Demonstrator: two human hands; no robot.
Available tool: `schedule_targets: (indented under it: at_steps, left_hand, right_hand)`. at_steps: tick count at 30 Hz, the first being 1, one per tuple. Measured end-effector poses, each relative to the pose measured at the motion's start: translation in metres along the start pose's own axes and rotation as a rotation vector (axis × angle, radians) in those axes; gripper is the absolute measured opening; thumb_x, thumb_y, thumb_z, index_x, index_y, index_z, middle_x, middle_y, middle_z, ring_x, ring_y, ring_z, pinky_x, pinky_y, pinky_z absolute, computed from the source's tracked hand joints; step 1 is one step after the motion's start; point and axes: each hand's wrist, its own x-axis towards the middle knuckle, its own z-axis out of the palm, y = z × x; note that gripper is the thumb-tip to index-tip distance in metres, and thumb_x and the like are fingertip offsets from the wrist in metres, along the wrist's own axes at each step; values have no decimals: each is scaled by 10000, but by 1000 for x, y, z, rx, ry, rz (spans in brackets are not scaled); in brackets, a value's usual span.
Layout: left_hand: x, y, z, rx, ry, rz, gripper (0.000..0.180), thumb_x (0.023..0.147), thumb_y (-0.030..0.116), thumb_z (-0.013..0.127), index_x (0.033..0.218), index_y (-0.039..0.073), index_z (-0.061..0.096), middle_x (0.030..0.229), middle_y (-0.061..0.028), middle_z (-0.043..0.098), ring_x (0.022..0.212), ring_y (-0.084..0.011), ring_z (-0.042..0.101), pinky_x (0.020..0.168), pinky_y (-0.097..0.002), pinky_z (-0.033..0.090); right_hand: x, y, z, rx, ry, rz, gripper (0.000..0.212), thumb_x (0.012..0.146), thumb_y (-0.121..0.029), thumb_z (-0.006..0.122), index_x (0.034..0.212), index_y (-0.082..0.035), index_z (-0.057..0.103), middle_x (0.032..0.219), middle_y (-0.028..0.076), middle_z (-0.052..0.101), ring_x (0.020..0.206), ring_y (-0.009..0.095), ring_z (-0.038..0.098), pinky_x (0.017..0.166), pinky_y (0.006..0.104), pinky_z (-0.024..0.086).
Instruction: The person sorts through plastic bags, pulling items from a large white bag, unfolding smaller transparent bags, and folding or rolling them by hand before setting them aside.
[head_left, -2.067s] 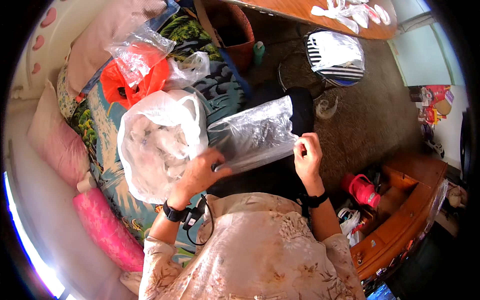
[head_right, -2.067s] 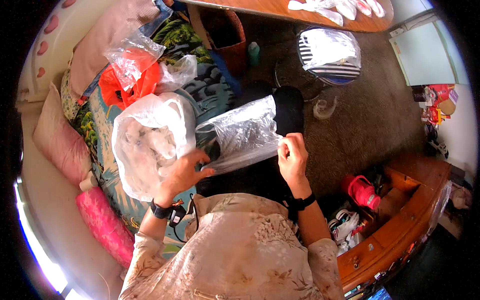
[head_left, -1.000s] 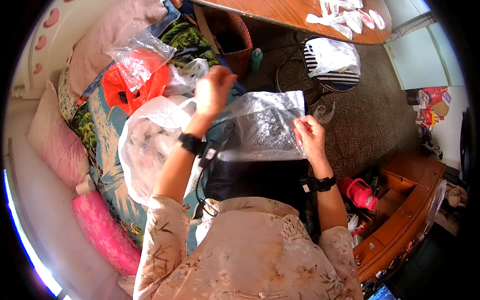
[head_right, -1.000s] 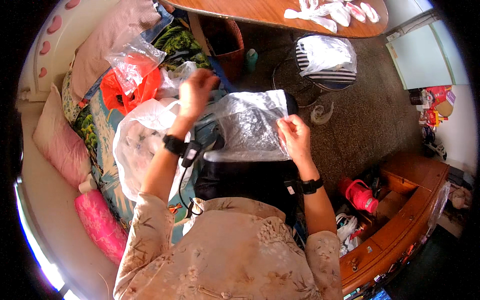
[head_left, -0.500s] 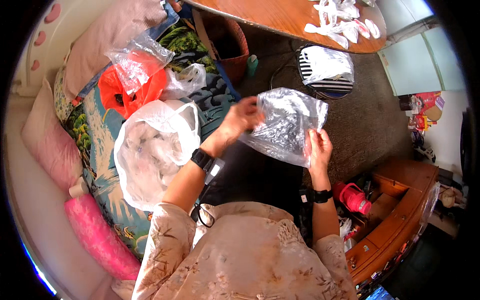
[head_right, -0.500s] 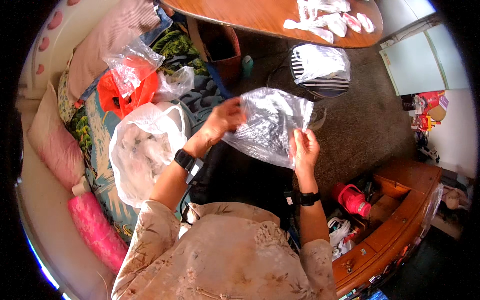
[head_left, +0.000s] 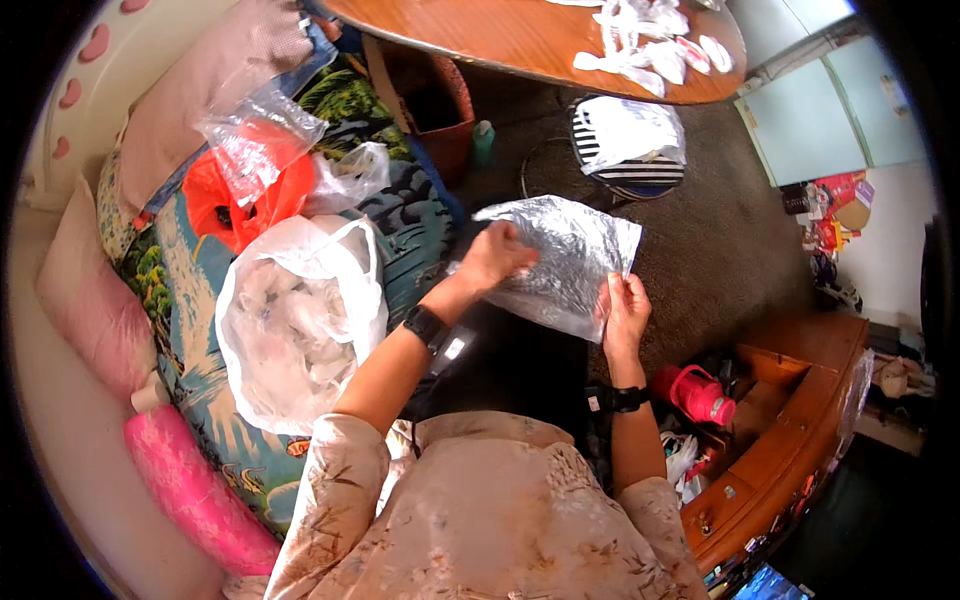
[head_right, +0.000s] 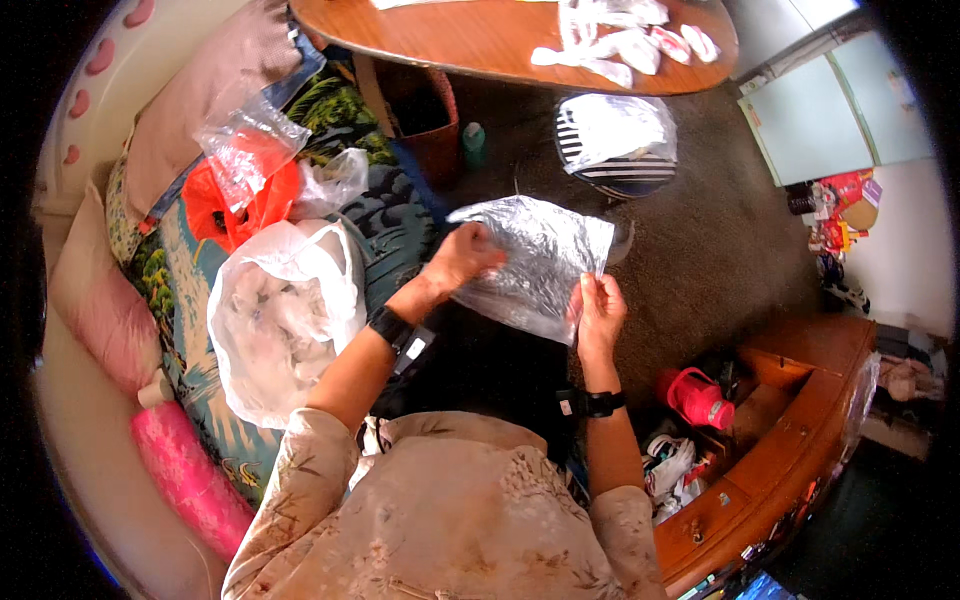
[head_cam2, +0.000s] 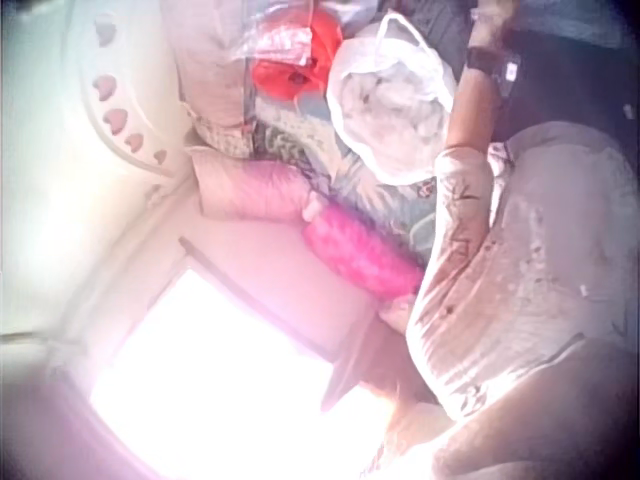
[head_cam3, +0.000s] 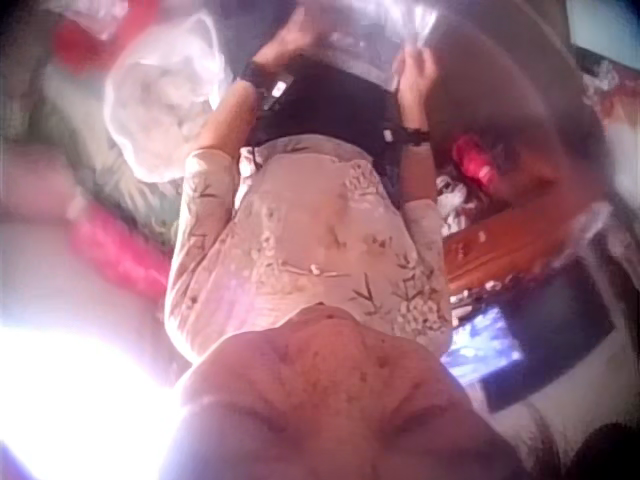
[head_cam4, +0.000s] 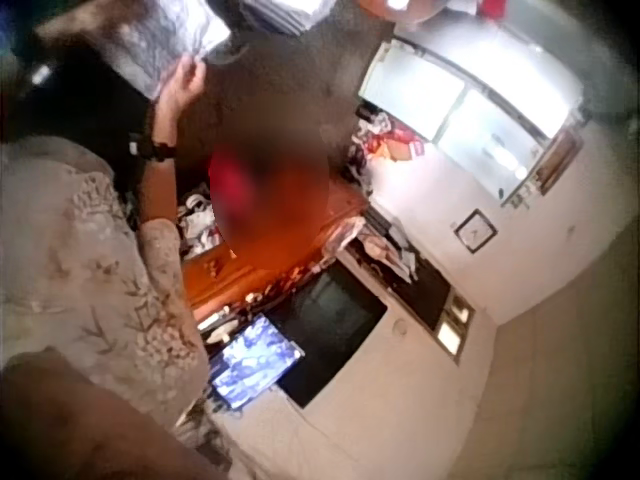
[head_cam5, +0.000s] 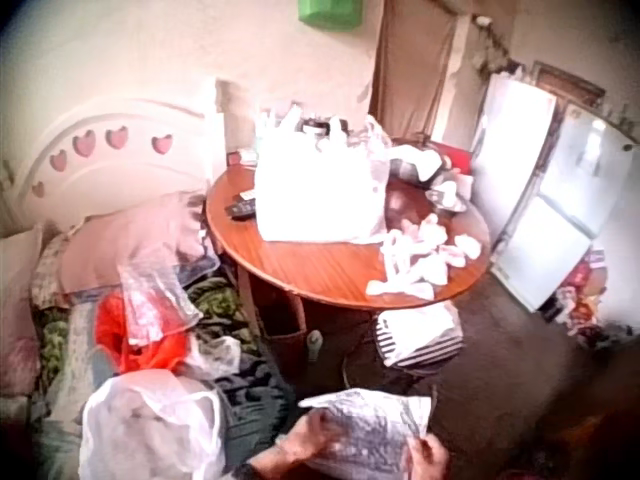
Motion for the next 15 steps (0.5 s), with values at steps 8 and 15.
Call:
schedule_targets:
  at_steps: [8, 15]
  left_hand:
    - [-53, 45, -18, 108, -13, 209, 867, 843, -91, 683, 1546, 157, 240, 1092, -100, 664, 960, -137, 632, 909, -289, 506]
    - [-76, 54, -27, 672, -21, 329, 754, 725, -73, 748, 1417, 122, 520, 1114, -73, 631, 872, -191, 623, 858, -305, 510]
  right_hand:
    - [-14, -39, 8, 66, -156, -137, 259, 990, -80, 595, 1234, -9, 544, 808, 45, 621, 647, 104, 574, 580, 248, 492]
    - [-14, -74, 13, -395, -369, -381, 403, 826, 9, 730, 1217, -2, 637, 906, 50, 619, 791, 122, 574, 759, 305, 501]
